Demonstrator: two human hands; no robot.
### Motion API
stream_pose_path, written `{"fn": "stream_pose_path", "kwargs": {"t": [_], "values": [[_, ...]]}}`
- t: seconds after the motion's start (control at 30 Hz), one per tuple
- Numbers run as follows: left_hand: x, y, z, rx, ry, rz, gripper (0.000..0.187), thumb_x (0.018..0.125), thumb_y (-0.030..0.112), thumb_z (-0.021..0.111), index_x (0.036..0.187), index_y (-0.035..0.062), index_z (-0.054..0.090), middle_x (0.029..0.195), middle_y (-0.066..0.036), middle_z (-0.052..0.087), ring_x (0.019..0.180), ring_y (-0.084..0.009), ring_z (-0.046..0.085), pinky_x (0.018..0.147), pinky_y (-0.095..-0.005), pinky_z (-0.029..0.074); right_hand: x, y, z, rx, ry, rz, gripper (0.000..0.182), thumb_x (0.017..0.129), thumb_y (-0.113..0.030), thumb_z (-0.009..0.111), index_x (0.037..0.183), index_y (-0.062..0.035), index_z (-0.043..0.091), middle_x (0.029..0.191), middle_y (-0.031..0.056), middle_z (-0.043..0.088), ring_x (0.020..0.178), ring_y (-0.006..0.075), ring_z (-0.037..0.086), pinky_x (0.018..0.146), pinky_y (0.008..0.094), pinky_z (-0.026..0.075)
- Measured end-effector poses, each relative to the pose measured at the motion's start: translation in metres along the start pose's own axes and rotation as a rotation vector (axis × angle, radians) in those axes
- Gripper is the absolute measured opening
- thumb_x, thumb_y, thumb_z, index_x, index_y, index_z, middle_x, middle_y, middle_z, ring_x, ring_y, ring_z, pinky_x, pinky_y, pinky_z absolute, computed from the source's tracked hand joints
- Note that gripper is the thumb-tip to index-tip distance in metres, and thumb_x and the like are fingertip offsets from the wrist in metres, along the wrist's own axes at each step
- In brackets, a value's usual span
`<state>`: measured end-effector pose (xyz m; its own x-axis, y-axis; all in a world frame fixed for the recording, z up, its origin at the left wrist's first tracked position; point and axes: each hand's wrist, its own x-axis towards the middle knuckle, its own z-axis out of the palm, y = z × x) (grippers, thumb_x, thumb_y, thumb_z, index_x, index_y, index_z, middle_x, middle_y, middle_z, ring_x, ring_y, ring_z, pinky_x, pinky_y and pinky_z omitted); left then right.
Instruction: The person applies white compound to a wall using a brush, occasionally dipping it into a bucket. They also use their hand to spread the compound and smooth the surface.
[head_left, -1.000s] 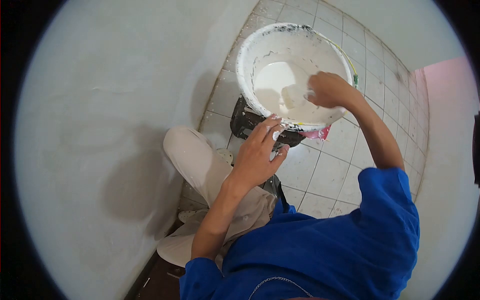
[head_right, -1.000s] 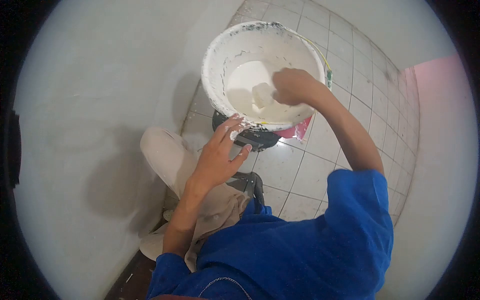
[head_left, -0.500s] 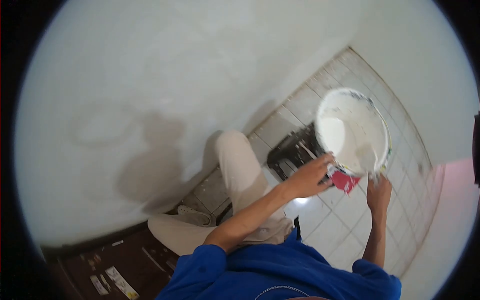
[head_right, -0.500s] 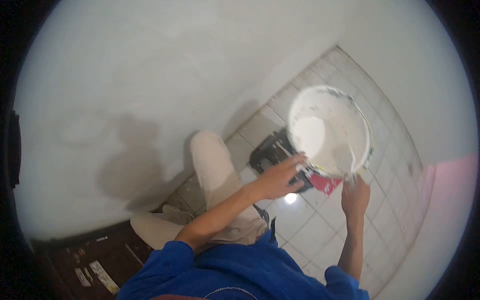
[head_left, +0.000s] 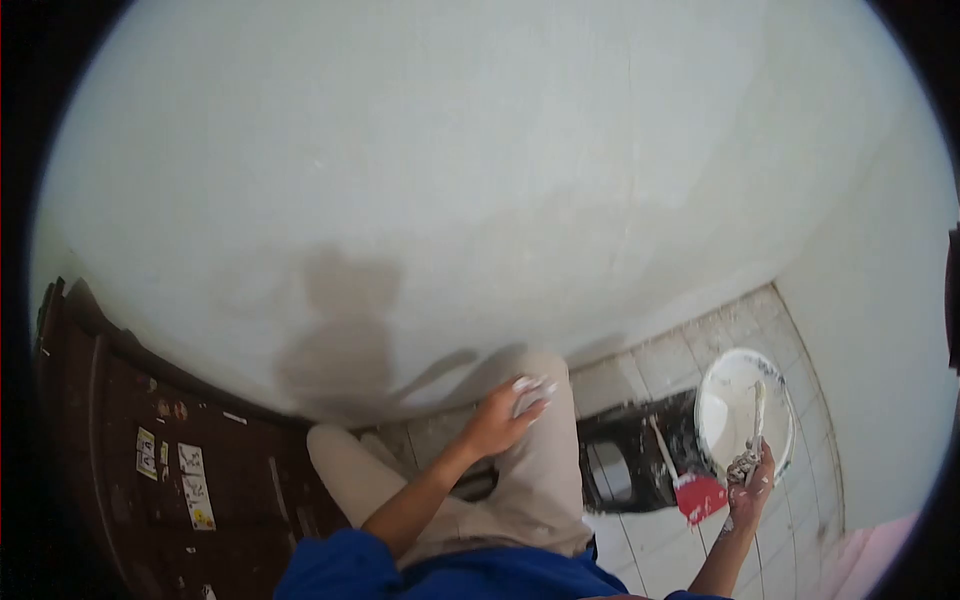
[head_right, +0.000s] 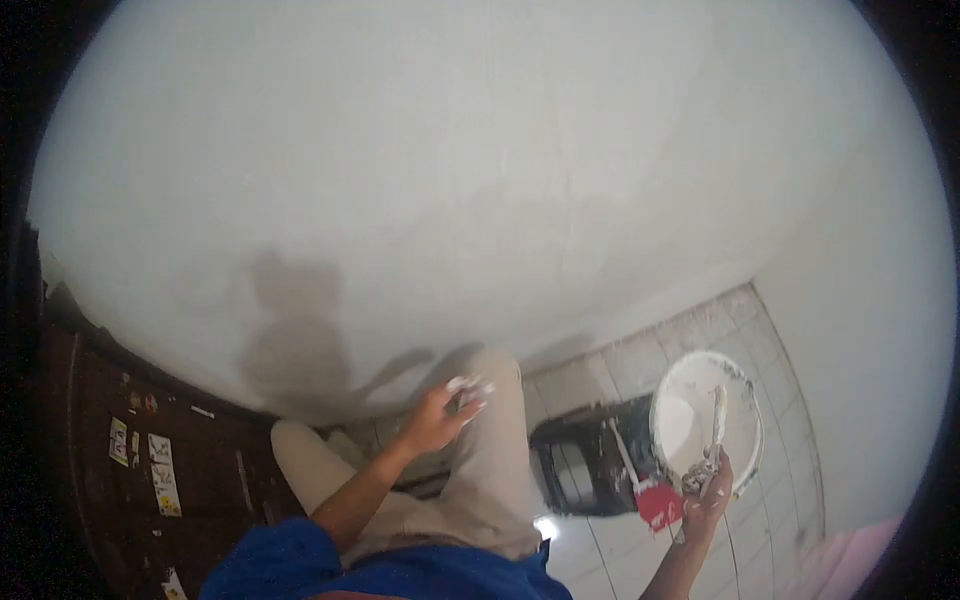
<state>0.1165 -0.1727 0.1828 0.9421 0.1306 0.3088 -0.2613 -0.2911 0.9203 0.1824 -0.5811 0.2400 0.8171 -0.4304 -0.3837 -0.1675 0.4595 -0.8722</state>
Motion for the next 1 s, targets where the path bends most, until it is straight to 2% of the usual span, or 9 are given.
{"fn": "stream_pose_path", "kwargs": {"t": [0.1, 0.23, 0.27, 0.47, 0.53, 0.6, 0.77, 0.8, 1.0], "values": [[-0.020, -0.008, -0.036, -0.119, 0.225, -0.056, 0.024, 0.090, 0.012, 0.060, 0.108, -0.0037, 0.060, 0.103, -0.012, 0.067, 0.095, -0.0182, 0.063, 0.085, -0.0308, 0.048, 0.027, 0.001, 0.014, 0.132, -0.264, 0.062, 0.018, 0.093, -0.027, 0.051, 0.090, -0.0103, 0.058, 0.057, -0.0019, 0.050, 0.044, 0.0115, 0.049, 0.041, 0.0247, 0.041], [-0.033, -0.006, -0.070, -0.115, 0.331, -0.198, 0.019, 0.090, 0.008, 0.059, 0.105, -0.0038, 0.061, 0.101, -0.010, 0.067, 0.092, -0.0137, 0.062, 0.083, -0.0278, 0.048, -0.013, 0.000, 0.116, 0.177, -0.174, -0.060, 0.019, 0.092, -0.027, 0.054, 0.081, -0.0104, 0.053, 0.054, -0.0057, 0.042, 0.040, 0.0062, 0.040, 0.039, 0.0210, 0.034], [-0.032, -0.005, -0.074, -0.141, 0.357, -0.159, 0.019, 0.090, 0.008, 0.059, 0.105, -0.0039, 0.061, 0.101, -0.009, 0.067, 0.092, -0.0136, 0.062, 0.083, -0.0275, 0.048, -0.008, 0.004, 0.122, 0.180, -0.384, -0.033, 0.019, 0.091, -0.028, 0.054, 0.081, -0.0119, 0.054, 0.053, -0.0061, 0.043, 0.041, 0.0055, 0.039, 0.038, 0.0213, 0.032], [-0.045, -0.005, -0.081, -0.206, 0.356, -0.168, 0.021, 0.092, 0.008, 0.055, 0.110, -0.0030, 0.057, 0.101, -0.007, 0.064, 0.095, -0.0149, 0.060, 0.086, -0.0287, 0.046, -0.066, 0.028, 0.222, 0.325, -0.751, 0.155, 0.023, 0.092, -0.026, 0.055, 0.090, -0.0035, 0.057, 0.053, -0.0036, 0.044, 0.042, 0.0093, 0.042, 0.040, 0.0244, 0.036], [-0.058, -0.007, -0.085, -0.214, 0.368, -0.237, 0.022, 0.093, 0.011, 0.055, 0.109, -0.0025, 0.058, 0.100, -0.007, 0.064, 0.094, -0.0150, 0.060, 0.086, -0.0293, 0.045, -0.106, 0.032, 0.243, 0.247, -0.752, 0.166, 0.026, 0.093, -0.026, 0.055, 0.097, -0.0003, 0.057, 0.060, -0.0012, 0.045, 0.048, 0.0088, 0.044, 0.045, 0.0239, 0.037], [-0.069, -0.016, -0.087, -0.469, 0.479, -0.303, 0.022, 0.091, 0.005, 0.052, 0.111, -0.0030, 0.057, 0.103, -0.009, 0.064, 0.097, -0.0151, 0.060, 0.087, -0.0293, 0.046, -0.129, 0.046, 0.256, 0.191, -0.807, 0.143, 0.025, 0.092, -0.025, 0.056, 0.095, 0.0000, 0.058, 0.061, 0.0005, 0.048, 0.049, 0.0104, 0.045, 0.046, 0.0246, 0.037], [-0.111, -0.069, -0.123, -0.475, 0.732, -0.137, 0.019, 0.094, 0.014, 0.053, 0.106, -0.0006, 0.057, 0.097, -0.005, 0.061, 0.089, -0.0132, 0.057, 0.082, -0.0296, 0.045, -0.205, 0.093, 0.276, 0.013, -1.016, 0.078, 0.024, 0.092, -0.022, 0.058, 0.096, 0.0009, 0.058, 0.065, 0.0009, 0.050, 0.053, 0.0091, 0.048, 0.047, 0.0241, 0.038], [-0.065, -0.085, -0.047, -0.428, 0.765, -0.066, 0.018, 0.094, 0.015, 0.054, 0.104, -0.0001, 0.058, 0.095, -0.004, 0.060, 0.087, -0.0127, 0.056, 0.080, -0.0293, 0.045, -0.124, 0.070, 0.241, 0.067, -1.017, 0.118, 0.021, 0.092, -0.020, 0.058, 0.097, 0.0004, 0.058, 0.069, 0.0008, 0.053, 0.055, 0.0083, 0.049, 0.049, 0.0231, 0.039], [-0.112, -0.154, -0.098, -0.387, 1.169, -0.255, 0.016, 0.093, 0.010, 0.051, 0.103, -0.0016, 0.057, 0.090, -0.003, 0.058, 0.084, -0.0128, 0.057, 0.074, -0.0274, 0.047, -0.182, 0.155, 0.237, -0.206, -1.213, 0.181, 0.023, 0.094, -0.017, 0.056, 0.099, 0.0043, 0.063, 0.076, -0.0039, 0.055, 0.063, 0.0029, 0.046, 0.055, 0.0205, 0.035]]}}
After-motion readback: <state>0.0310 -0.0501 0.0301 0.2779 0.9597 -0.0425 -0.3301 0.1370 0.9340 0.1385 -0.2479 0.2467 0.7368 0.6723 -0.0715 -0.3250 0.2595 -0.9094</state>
